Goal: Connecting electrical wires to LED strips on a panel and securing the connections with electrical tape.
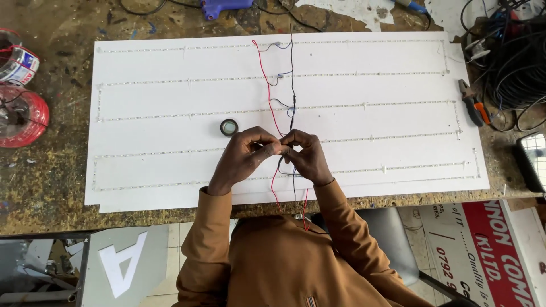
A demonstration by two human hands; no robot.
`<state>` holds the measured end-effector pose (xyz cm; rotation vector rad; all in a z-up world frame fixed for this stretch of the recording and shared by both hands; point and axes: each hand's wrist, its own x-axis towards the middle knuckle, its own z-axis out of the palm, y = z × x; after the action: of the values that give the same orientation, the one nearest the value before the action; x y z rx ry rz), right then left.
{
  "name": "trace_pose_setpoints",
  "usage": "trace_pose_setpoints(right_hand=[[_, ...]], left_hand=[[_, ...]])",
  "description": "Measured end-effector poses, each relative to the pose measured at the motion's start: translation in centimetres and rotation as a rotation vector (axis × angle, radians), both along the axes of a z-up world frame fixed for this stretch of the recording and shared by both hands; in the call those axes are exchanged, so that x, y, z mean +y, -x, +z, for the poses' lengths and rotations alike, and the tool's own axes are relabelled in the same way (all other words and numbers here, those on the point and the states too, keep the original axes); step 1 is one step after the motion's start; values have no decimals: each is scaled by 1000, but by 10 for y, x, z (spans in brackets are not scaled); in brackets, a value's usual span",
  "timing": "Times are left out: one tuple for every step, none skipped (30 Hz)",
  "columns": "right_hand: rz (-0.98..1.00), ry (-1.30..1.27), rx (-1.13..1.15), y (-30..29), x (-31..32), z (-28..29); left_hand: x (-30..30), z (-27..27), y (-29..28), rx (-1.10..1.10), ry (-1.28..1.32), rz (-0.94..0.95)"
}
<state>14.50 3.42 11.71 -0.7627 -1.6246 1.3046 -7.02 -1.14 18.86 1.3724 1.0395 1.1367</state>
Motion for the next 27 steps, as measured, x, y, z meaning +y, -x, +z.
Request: trace_pose_setpoints(right_hand=[[-3,-13,-14,-1,0,1],[-3,-11,-11,-1,-1,5],[4,-35,-21,-2,-3,9],[15,-61,-32,-3,-3,13],[19,-60,-30,-5,-5,14],[24,-73,-40,-7,-8,15],[28,-85,-51,-10,-10,16],[33,-85,-50,-13,-11,13],[44,-91,-44,-17,-11,11],[57,-97,-40,-21,-12,9],[64,-96,-39,-25,-11,7],[86,-74,-27,-30,-11,6],[107,-52,-14,-36,-11,5],[106,-52,-15,-41,-14,5],[121,31,17,-46,-16,5],[141,116,46,-51,-20,6],[146,120,42,-54,-19,5],[151,114,-22,-58,-21,4],[156,108,-87,-61,-23,3],[164,111,-92,-64,-22,-5],[145,166,-68,-66,-21,-12],[121,220,-41,-66,-21,-19],[124,222,-43,-67,-16,-16],[81,271,-9,-67,-13,-14],[37,320,25,-65,-11,-12],[38,327,25,-59,-5,-4],[28,288,8,-52,0,4]], left_hand=[[-1,0,-2,7,42,23],[0,-5,-3,10,44,23],[1,-11,-5,5,66,30],[1,-17,-6,0,88,41],[0,-19,-8,2,89,46],[-1,-21,-11,38,103,41],[-2,-23,-14,74,118,36],[-1,-29,-18,74,118,41],[0,-36,-23,96,125,74],[0,-42,-28,117,132,110],[-2,-47,-32,117,133,117],[-4,-52,-37,115,128,142],[-5,-57,-42,113,123,168],[-7,-61,-44,112,123,166],[-9,-64,-46,122,126,187],[-13,-68,-48,130,133,213],[-12,-71,-50,126,137,217],[-14,-74,-53,112,153,224],[-15,-78,-55,97,168,231],[-15,-83,-61,92,173,238],[-15,-88,-67,-10,227,293],[-13,-92,-69,-109,279,342],[-10,-91,-73,-111,282,345],[-8,-90,-75,-157,314,425],[-6,-90,-75,-204,345,506],[0,-102,-74,-203,352,508],[5,-116,-71,-180,356,546]])
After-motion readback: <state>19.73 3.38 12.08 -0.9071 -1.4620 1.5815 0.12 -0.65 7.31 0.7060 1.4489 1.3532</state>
